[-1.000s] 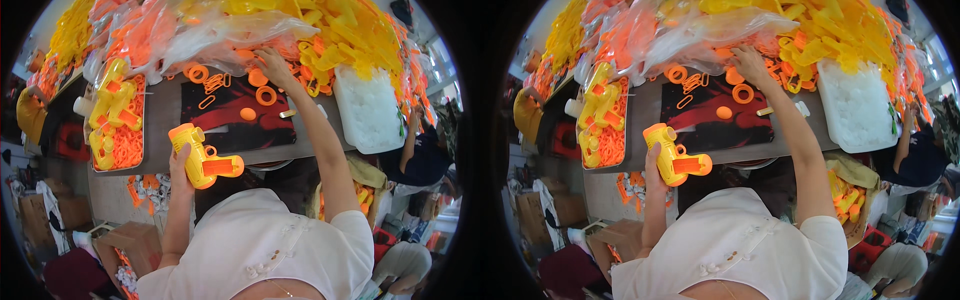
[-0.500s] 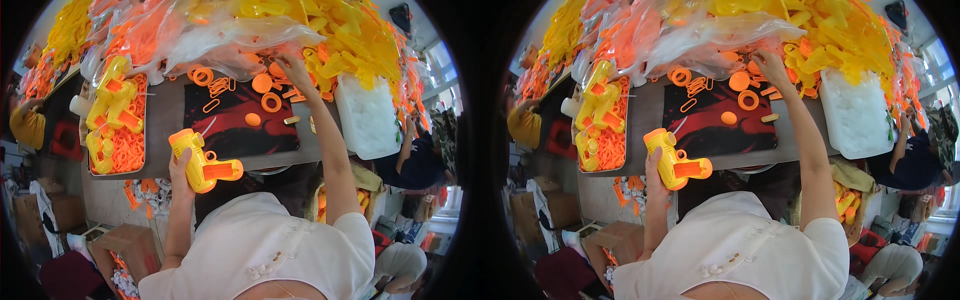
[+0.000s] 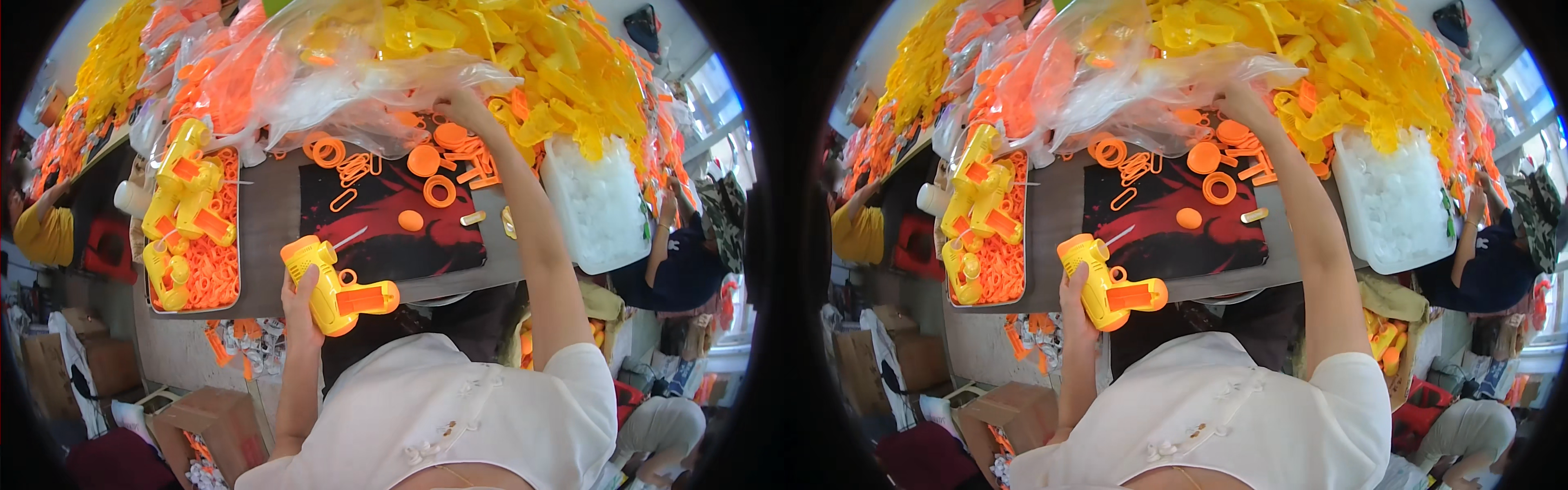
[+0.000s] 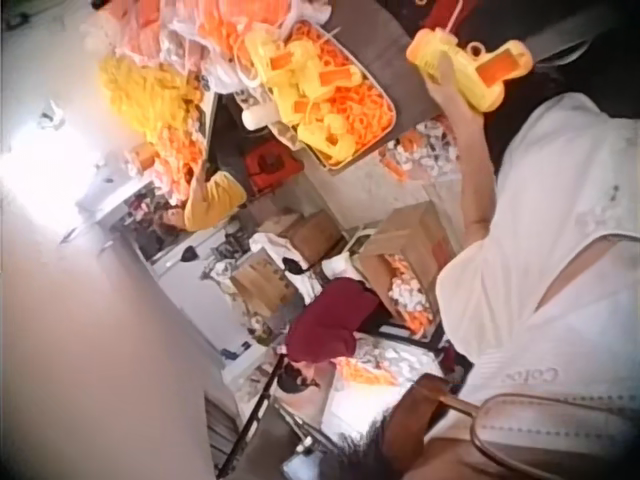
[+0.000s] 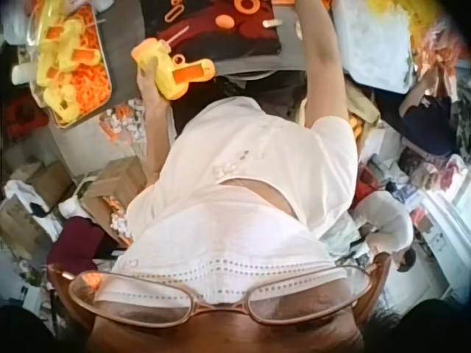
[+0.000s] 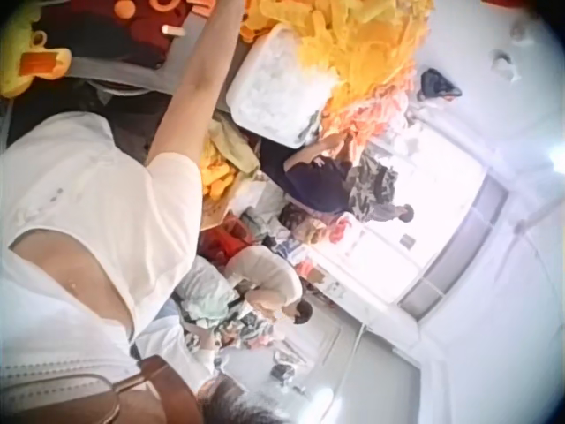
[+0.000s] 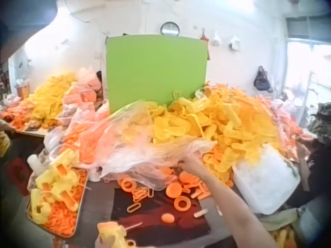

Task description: Assembling plastic toy guns by attaching orange components to yellow gun bodies.

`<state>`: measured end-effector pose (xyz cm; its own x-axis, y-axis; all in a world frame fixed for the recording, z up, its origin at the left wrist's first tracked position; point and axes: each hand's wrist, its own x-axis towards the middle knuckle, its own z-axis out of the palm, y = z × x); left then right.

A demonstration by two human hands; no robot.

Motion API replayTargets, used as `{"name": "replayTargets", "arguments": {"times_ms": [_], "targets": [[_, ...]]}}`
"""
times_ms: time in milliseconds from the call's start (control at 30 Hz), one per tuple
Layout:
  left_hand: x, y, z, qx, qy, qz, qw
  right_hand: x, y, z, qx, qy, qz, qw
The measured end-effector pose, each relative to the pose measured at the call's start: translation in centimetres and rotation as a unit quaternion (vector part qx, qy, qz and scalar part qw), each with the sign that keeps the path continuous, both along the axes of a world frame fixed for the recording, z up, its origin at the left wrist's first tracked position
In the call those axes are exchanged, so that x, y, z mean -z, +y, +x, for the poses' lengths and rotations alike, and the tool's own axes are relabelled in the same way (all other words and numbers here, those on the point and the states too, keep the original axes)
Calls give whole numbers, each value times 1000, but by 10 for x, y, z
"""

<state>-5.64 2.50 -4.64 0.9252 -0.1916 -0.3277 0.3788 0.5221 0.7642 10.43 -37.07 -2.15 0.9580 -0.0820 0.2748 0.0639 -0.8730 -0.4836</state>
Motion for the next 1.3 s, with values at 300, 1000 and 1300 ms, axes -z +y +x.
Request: {"name": "replayTargets", "arguments": {"times_ms": [300,1000,1300], "targets": [[10,-10,9,32,-15,7,999,93,-26,25,153,-62,-271,948],[-48,-56,19,70,-228,112,965,3,121,-186,-39,1,402,915],[-56,-42,3,108,-348,310,878,-1,149,-210,-121,-88,166,975]]}}
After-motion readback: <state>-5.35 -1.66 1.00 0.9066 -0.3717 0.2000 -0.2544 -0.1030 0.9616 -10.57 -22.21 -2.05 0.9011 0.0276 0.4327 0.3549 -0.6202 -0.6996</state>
